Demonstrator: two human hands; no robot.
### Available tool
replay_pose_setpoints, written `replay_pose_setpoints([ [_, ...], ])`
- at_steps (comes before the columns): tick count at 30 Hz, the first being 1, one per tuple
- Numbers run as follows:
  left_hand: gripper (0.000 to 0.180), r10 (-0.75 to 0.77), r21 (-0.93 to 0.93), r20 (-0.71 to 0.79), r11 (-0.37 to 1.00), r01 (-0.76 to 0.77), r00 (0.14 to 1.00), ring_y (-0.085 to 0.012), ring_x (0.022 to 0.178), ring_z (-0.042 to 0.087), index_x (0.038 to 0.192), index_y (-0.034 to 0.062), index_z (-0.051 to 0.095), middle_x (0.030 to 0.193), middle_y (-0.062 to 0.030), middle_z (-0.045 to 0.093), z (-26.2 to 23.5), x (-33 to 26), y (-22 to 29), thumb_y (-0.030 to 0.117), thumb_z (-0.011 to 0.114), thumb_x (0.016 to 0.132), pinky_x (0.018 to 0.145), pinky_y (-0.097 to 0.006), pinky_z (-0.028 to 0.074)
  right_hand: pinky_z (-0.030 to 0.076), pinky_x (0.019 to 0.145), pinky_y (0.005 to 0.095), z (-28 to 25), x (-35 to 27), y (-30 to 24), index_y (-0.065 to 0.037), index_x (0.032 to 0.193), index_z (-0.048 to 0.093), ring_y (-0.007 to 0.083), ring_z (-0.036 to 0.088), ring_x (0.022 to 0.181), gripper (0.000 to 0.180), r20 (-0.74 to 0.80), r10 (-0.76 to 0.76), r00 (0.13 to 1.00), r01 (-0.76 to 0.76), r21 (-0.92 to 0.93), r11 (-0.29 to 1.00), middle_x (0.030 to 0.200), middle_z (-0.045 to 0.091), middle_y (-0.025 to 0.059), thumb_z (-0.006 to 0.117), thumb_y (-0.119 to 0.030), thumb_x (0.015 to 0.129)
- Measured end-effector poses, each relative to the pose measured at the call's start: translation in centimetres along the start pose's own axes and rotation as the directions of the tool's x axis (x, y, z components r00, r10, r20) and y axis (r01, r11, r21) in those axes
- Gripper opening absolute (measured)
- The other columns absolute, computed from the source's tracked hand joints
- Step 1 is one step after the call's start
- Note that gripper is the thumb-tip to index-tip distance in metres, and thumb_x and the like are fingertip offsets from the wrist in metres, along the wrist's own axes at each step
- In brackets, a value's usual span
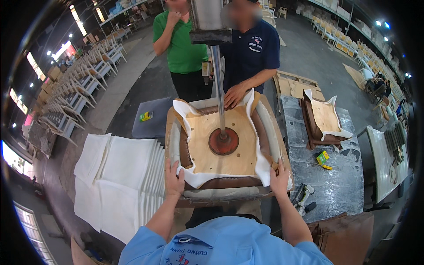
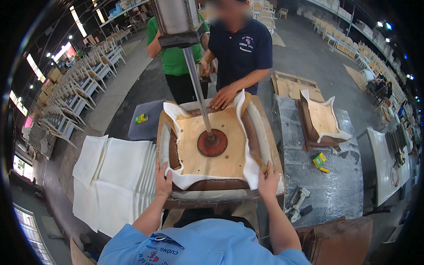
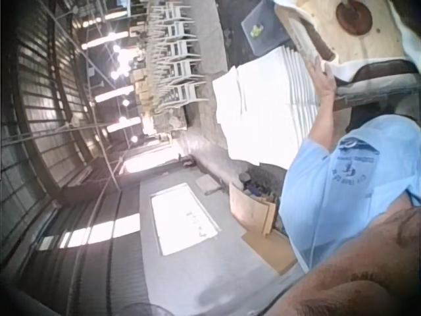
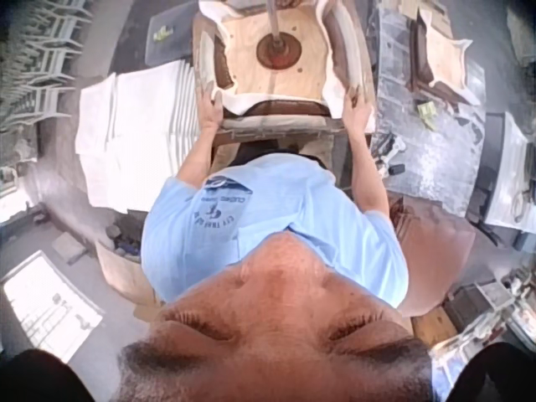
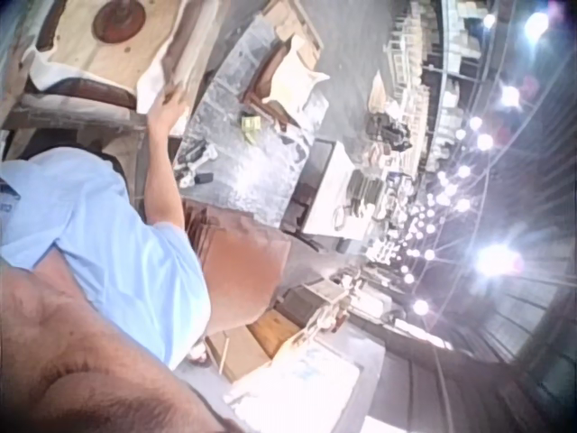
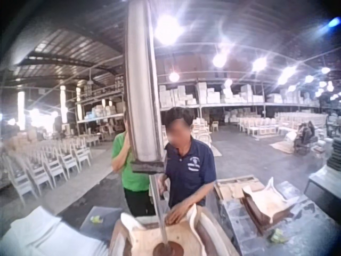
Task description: The person staples white fabric to a chair base using a pneumatic staple gun while a coworker assists. They flip the chair, remove the covered seat, and prepare another base with a new fabric layer.
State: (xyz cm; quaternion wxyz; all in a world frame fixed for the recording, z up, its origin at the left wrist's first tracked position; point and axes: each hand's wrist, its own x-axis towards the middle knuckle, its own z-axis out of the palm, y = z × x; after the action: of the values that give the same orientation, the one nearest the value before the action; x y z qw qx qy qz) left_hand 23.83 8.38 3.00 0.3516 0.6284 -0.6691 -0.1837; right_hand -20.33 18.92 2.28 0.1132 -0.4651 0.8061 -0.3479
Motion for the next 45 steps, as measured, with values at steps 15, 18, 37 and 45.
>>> replay_pose_setpoints([
  [15,0.049,0.036,0.005,0.048,0.999,-0.036,0.998,-0.0461,0.163,0.039,0.151,0.0010,0.066,0.179,-0.0280,0.035,-0.7,1.9,0.4,0.024,0.061,0.108,0.131,-0.047,0.036,0.047,0.104,0.0488,1.6,-1.3,-0.1,-0.007,0.167,0.055,0.0421,0.057,0.113,0.073,-0.037,0.034,0.999,-0.031,0.062,0.998,0.120,0.056,0.0257,0.075,-0.023,0.099],
  [18,0.050,0.021,-0.003,0.067,1.000,-0.021,0.998,-0.0468,0.163,0.039,0.152,0.0004,0.065,0.179,-0.0291,0.035,-0.7,2.0,0.6,0.024,0.060,0.108,0.132,-0.048,0.035,0.047,0.104,0.0489,1.5,-1.3,0.0,-0.007,0.167,0.055,0.0420,0.057,0.113,0.072,-0.031,0.040,0.999,-0.038,0.061,0.997,0.120,0.056,0.0257,0.076,-0.022,0.099],
  [37,0.050,0.019,0.006,0.073,1.000,-0.019,0.997,-0.0476,0.163,0.038,0.153,0.0004,0.064,0.178,-0.0302,0.035,-1.3,2.1,1.0,0.023,0.060,0.109,0.133,-0.047,0.033,0.047,0.102,0.0500,1.6,-1.2,-0.7,-0.006,0.164,0.057,0.0418,0.056,0.111,0.068,-0.043,0.036,0.998,-0.035,0.027,0.999,0.118,0.056,0.0261,0.073,-0.025,0.100],
  [45,0.048,0.049,0.006,0.061,0.999,-0.049,0.997,-0.0500,0.160,0.042,0.150,0.0030,0.067,0.176,-0.0311,0.038,-1.6,3.0,-0.2,0.023,0.066,0.107,0.131,-0.048,0.038,0.048,0.105,0.0507,1.1,-2.1,-1.1,-0.009,0.170,0.051,0.0437,0.059,0.114,0.072,0.010,0.082,0.997,-0.082,-0.015,0.997,0.121,0.057,0.0270,0.073,-0.026,0.103],
])
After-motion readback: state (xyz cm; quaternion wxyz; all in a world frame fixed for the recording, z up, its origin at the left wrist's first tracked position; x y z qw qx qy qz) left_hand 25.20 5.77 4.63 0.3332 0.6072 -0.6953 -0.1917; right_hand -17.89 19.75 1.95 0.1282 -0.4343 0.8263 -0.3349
